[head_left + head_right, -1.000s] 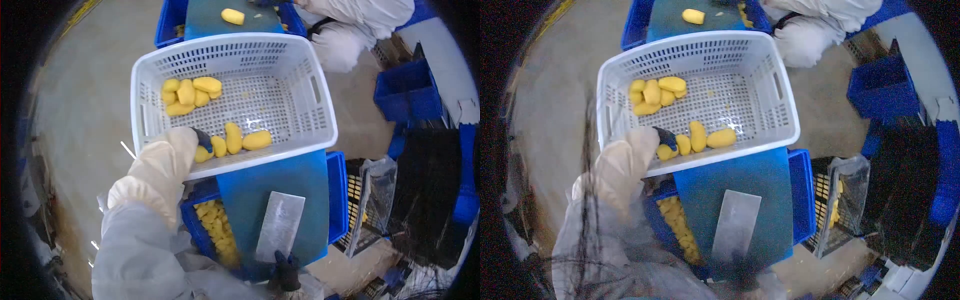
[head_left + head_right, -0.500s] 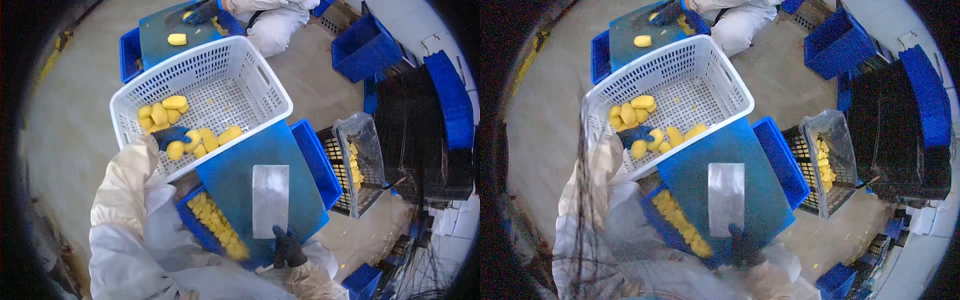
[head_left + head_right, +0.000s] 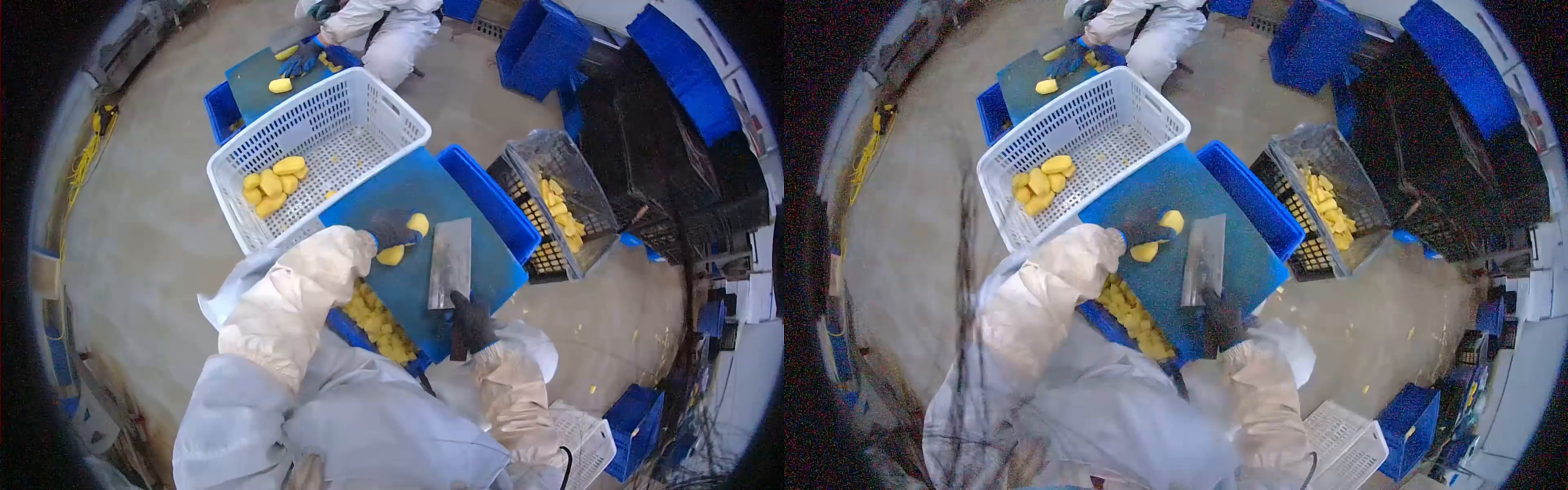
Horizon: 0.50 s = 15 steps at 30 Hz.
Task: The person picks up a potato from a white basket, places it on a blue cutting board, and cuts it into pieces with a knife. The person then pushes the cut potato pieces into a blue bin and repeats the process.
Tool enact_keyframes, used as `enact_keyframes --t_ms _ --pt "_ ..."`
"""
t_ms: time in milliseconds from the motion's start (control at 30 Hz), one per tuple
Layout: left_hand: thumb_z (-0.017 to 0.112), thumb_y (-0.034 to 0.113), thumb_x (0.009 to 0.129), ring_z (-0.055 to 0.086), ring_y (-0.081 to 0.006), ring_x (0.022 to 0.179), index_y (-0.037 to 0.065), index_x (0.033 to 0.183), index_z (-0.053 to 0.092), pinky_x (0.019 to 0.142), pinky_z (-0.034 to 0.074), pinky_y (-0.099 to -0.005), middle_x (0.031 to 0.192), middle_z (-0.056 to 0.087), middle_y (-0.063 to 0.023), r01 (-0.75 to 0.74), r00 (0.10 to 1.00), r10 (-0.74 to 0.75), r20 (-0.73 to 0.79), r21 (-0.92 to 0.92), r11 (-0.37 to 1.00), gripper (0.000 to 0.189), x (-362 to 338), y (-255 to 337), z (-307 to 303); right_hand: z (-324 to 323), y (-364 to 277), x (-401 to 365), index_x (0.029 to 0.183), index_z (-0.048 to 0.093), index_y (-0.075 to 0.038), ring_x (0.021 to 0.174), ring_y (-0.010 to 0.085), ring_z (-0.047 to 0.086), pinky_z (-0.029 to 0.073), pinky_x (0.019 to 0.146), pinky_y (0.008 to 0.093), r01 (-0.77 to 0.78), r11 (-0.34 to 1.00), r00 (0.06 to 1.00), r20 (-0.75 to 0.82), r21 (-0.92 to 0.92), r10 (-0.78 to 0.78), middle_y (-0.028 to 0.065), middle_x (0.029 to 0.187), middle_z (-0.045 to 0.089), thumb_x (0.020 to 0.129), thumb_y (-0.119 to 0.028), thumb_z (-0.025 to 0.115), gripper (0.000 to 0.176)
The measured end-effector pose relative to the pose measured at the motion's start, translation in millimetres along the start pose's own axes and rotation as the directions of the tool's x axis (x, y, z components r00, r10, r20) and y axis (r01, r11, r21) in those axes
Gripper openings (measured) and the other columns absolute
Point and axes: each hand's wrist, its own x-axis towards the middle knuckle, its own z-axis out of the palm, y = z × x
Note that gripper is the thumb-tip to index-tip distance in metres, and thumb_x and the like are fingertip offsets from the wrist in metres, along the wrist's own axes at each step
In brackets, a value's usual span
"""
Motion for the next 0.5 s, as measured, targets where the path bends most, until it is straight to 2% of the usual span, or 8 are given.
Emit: enact_keyframes --t_ms 33,100,200,267,333,367,400,500 --pt "0.067 0.04 0.066 0.055 -0.0334 0.101 0.007 0.11 0.058 0.085 0.043 -0.0424 0.107 0.059 -0.0192 -0.024 0.999 0.027 -0.032 0.112 0.993 0.056 -3.4 11.5 -4.6 -2.8 54.4 14.4 0.102 0.058 0.002 0.071 0.024 0.055 0.044 0.062 0.0376 0.544 0.832 0.836 -0.014 -0.107 -0.549 0.014 0.085 0.06 0.078 -0.026 0.062 0.037" --pt "0.067 0.037 0.064 0.057 -0.0329 0.097 0.01 0.104 0.06 0.082 0.044 -0.0422 0.102 0.061 -0.0154 -0.013 0.999 0.029 -0.039 0.353 0.935 0.049 -2.9 34.4 -17.2 -3.8 63.4 9.6 0.1 0.059 0.002 0.073 0.0239 0.055 0.044 0.062 0.0372 0.561 0.823 0.823 -0.041 -0.095 -0.566 0.0147 0.087 0.06 0.079 -0.025 0.061 0.034" --pt "0.069 0.035 0.063 0.058 -0.0329 0.095 0.011 0.102 0.06 0.081 0.045 -0.0415 0.1 0.062 -0.0151 -0.014 0.997 0.043 -0.067 0.392 0.92 0.047 7.1 63.7 -24.9 -9.9 67.4 11.7 0.094 0.059 0.0 0.073 0.0227 0.056 0.044 0.061 0.0361 0.48 0.876 0.873 -0.075 -0.048 -0.482 0.0153 0.088 0.059 0.08 -0.025 0.061 0.029" --pt "0.069 0.036 0.063 0.058 -0.033 0.095 0.007 0.104 0.059 0.083 0.044 -0.0421 0.097 0.062 -0.0158 0.004 0.993 0.031 -0.114 0.292 0.956 0.051 -10.8 84.5 -15.1 -12.1 76.9 6.2 0.091 0.059 0.0 0.073 0.0217 0.056 0.044 0.06 0.0352 0.365 0.931 0.928 -0.075 0.001 -0.364 0.0152 0.086 0.058 0.08 -0.024 0.06 0.026" --pt "0.069 0.04 0.066 0.058 -0.0339 0.094 0.004 0.107 0.058 0.085 0.043 -0.0432 0.098 0.062 -0.0174 -0.103 0.94 0.044 -0.339 -0.158 0.982 0.056 -40.9 103.4 -1.3 -11.5 77.7 -4.6 0.087 0.057 -0.002 0.071 0.0191 0.056 0.043 0.058 0.0344 0.39 0.901 0.902 -0.118 -0.19 -0.415 0.013 0.08 0.057 0.081 -0.023 0.06 0.022" --pt "0.069 0.04 0.068 0.059 -0.0332 0.093 0.002 0.111 0.057 0.085 0.043 -0.0429 0.103 0.061 -0.0193 -0.063 0.984 0.031 -0.175 -0.184 0.981 0.059 -57.7 113.9 -1.0 -9.9 75.5 -11.4 0.087 0.057 -0.002 0.071 0.0191 0.056 0.043 0.058 0.0344 0.394 0.9 0.901 -0.113 -0.185 -0.418 0.013 0.08 0.057 0.081 -0.023 0.06 0.022" --pt "0.069 0.04 0.068 0.059 -0.0332 0.093 0.002 0.111 0.057 0.085 0.043 -0.0429 0.103 0.061 -0.0193 -0.061 0.984 0.028 -0.178 -0.18 0.982 0.059 -63.4 94.9 28.2 -6.8 68.7 -21.7 0.086 0.056 -0.002 0.068 0.0205 0.056 0.044 0.058 0.0356 0.35 0.908 0.908 -0.156 -0.228 -0.389 0.0119 0.076 0.057 0.081 -0.022 0.059 0.021" --pt "0.068 0.033 0.073 0.06 -0.0299 0.09 0.001 0.112 0.057 0.078 0.047 -0.0399 0.103 0.061 -0.0187 0.186 0.919 -0.178 -0.353 -0.011 0.982 0.051 -70.9 39.7 102.5 8.3 65.7 -42.9 0.09 0.059 -0.005 0.076 0.0288 0.057 0.044 0.065 0.0411 0.213 0.929 0.933 -0.22 -0.302 -0.285 0.0162 0.082 0.059 0.085 -0.028 0.052 0.025"
